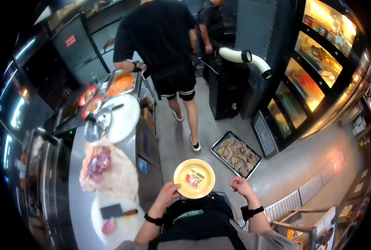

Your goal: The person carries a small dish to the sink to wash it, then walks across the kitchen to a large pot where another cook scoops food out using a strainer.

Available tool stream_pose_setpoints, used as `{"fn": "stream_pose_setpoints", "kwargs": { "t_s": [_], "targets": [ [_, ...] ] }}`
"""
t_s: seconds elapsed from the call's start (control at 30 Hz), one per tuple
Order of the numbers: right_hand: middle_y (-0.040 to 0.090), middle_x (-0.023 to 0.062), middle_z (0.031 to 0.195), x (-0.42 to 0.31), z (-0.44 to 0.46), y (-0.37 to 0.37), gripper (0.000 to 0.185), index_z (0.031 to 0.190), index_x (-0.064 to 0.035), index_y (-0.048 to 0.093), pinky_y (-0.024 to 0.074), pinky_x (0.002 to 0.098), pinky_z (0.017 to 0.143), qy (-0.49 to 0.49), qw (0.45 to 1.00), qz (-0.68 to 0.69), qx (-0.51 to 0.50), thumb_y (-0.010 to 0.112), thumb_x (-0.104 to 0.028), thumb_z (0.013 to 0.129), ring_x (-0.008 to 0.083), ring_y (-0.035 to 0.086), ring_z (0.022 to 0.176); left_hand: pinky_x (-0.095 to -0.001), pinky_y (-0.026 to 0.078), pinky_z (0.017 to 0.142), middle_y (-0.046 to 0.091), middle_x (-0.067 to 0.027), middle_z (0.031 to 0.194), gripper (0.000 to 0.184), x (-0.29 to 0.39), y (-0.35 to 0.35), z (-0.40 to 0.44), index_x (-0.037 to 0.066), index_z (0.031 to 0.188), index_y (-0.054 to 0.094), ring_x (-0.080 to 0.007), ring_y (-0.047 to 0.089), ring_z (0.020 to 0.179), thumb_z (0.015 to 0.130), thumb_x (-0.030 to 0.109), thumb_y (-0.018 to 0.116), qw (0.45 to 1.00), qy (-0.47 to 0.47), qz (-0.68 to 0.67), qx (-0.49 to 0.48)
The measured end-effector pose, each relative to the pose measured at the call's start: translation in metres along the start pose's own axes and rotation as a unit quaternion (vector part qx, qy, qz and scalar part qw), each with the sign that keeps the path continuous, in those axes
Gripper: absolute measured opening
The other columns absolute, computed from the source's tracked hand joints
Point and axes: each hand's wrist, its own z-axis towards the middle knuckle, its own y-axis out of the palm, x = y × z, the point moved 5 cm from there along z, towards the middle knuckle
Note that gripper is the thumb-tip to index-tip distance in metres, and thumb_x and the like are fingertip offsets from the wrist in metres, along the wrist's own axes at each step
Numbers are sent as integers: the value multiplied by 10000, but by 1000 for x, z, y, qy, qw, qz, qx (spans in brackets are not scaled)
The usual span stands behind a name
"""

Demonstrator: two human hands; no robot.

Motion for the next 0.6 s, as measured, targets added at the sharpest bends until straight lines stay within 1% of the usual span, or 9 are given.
{"fn": "stream_pose_setpoints", "kwargs": {
  "t_s": [0.07,0.1,0.17,0.23,0.27,0.3,0.37,0.5,0.6],
  "targets": [
    [528,-17,613,-22,68,-6,103,821,-45,578,454,239,504,-25,999,9,-29,622,-117,880,81,512,534,-181,239,424,492,34,634,137,35,5,50,6,896,581,-32,332,458,912,137,543,1000,2,8,15],
    [529,-18,620,-37,104,-7,110,825,-52,576,459,243,508,-14,999,10,-40,617,-134,885,83,516,540,-184,236,420,487,35,629,131,61,6,72,8,887,577,-33,329,453,914,130,537,999,7,21,31],
    [527,-21,626,-80,176,-4,122,830,-59,578,444,244,511,-26,996,-47,-75,616,-159,889,79,508,550,-200,230,412,479,38,617,117,111,5,113,16,899,571,-37,321,439,922,119,519,995,21,38,89],
    [543,-1,620,-145,228,11,147,818,-56,583,406,254,498,-72,991,-18,-113,604,-182,889,83,501,551,-208,221,404,467,47,590,114,154,-5,150,41,898,573,-39,315,426,927,137,518,993,48,23,103],
    [543,-1,625,-188,250,17,151,827,-51,581,406,251,507,-78,986,-58,-136,607,-187,889,80,496,560,-207,215,400,455,52,574,124,177,-10,170,51,897,573,-40,316,419,929,160,523,990,68,17,119],
    [542,-1,630,-225,275,23,157,836,-46,579,406,249,515,-83,978,-102,-162,609,-191,888,78,490,568,-186,230,396,478,54,627,76,195,-17,189,62,950,568,-29,319,439,917,123,537,991,79,7,112],
    [533,-11,634,-269,338,38,160,859,-38,572,409,246,522,-117,965,-111,-205,611,-190,890,79,485,570,-199,233,390,468,44,627,97,228,-31,232,64,896,546,-39,321,428,925,157,543,983,110,12,148],
    [512,-29,641,-337,428,82,131,876,-31,568,380,227,499,-84,956,-50,-275,595,-157,901,66,458,553,-203,246,407,483,19,632,148,273,-72,296,46,902,537,-55,337,434,918,191,563,976,140,-26,163],
    [499,-34,645,-374,500,100,121,876,-31,566,358,212,488,-72,952,-42,-296,589,-145,907,53,436,544,-194,244,422,499,18,612,172,300,-98,360,31,909,543,-45,343,435,942,199,523,977,118,-52,170]
  ]
}}
